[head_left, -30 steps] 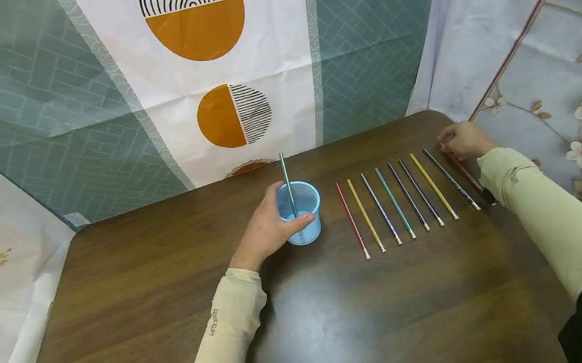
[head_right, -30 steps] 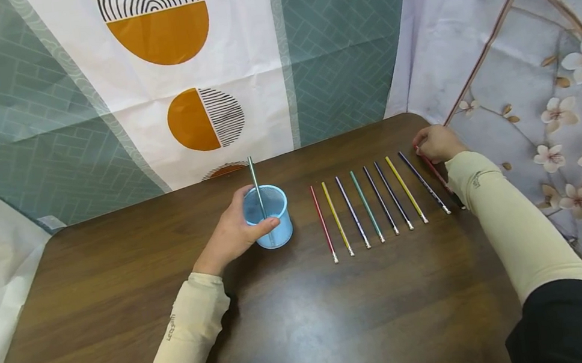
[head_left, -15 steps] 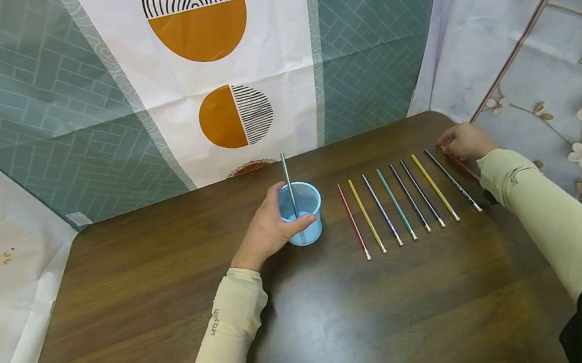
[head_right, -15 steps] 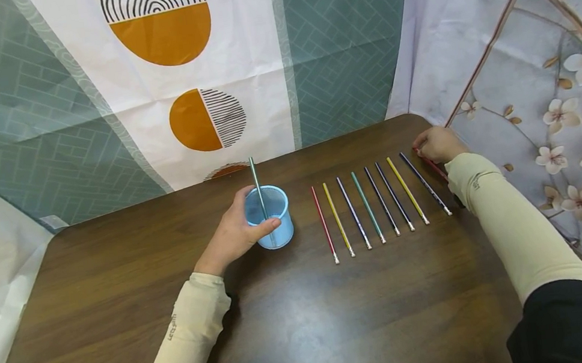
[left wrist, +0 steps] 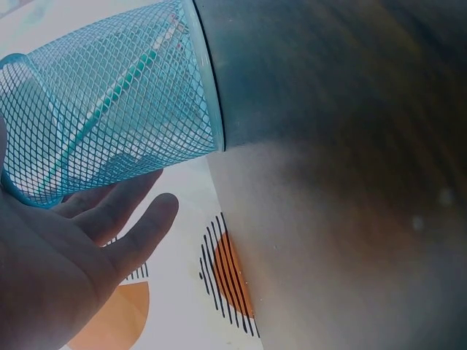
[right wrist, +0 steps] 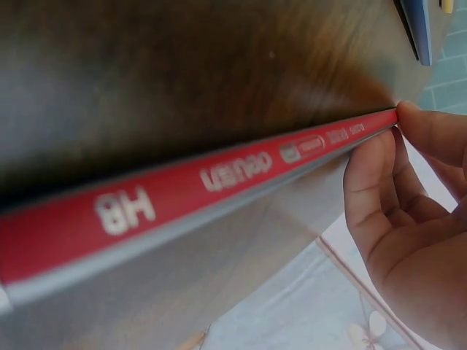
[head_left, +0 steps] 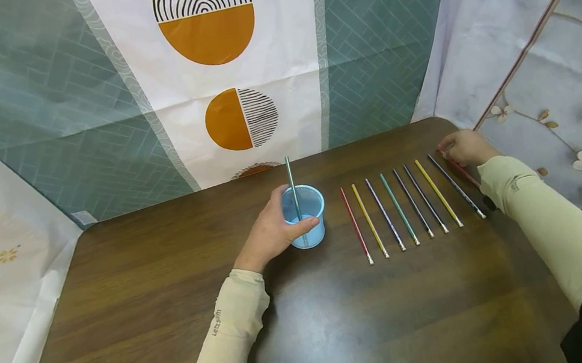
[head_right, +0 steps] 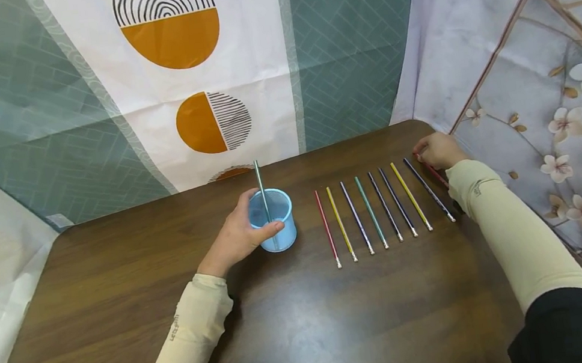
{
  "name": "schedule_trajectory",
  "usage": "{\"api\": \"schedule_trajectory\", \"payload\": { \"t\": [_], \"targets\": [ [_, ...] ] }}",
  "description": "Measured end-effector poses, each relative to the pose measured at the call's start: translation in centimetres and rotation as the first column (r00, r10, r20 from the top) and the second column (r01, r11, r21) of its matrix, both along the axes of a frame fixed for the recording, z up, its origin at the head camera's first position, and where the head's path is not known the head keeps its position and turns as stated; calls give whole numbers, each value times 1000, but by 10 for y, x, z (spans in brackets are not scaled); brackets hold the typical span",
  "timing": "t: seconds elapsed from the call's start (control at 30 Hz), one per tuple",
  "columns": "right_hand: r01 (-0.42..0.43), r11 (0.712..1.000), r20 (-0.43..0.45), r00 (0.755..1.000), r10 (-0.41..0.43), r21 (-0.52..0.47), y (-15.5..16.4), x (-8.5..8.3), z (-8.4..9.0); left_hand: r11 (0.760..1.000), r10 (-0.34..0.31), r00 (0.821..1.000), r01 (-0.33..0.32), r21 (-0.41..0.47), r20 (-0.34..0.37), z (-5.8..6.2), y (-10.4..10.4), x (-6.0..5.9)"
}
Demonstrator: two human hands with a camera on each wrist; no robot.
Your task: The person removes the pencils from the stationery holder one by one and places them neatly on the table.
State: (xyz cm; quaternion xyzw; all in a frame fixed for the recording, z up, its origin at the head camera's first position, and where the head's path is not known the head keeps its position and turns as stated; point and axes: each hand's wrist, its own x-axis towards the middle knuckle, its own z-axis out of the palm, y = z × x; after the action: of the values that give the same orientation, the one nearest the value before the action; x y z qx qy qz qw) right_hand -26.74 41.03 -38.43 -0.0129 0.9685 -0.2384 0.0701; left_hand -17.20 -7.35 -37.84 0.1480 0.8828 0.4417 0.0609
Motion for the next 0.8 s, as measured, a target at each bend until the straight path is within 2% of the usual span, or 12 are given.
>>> {"api": "schedule_trajectory", "payload": {
  "t": [0.2,0.4,0.63,0.8],
  "targets": [
    [19,1000,-11,1000,-19,-5,4,5,-2,1000,-7,1000,7,2,-4,0,3,1],
    [20,999,-12,1000,-21,-48,4,7,5,1000,-8,1000,8,4,-5,1,3,1],
    [-15,1000,-118,993,13,-21,0,7,25,1000,2,1000,-2,0,-4,1,1,0],
    [-3,998,-95,995,-3,-58,-21,10,45,1000,7,1000,-7,-3,4,1,1,1]
  ]
}}
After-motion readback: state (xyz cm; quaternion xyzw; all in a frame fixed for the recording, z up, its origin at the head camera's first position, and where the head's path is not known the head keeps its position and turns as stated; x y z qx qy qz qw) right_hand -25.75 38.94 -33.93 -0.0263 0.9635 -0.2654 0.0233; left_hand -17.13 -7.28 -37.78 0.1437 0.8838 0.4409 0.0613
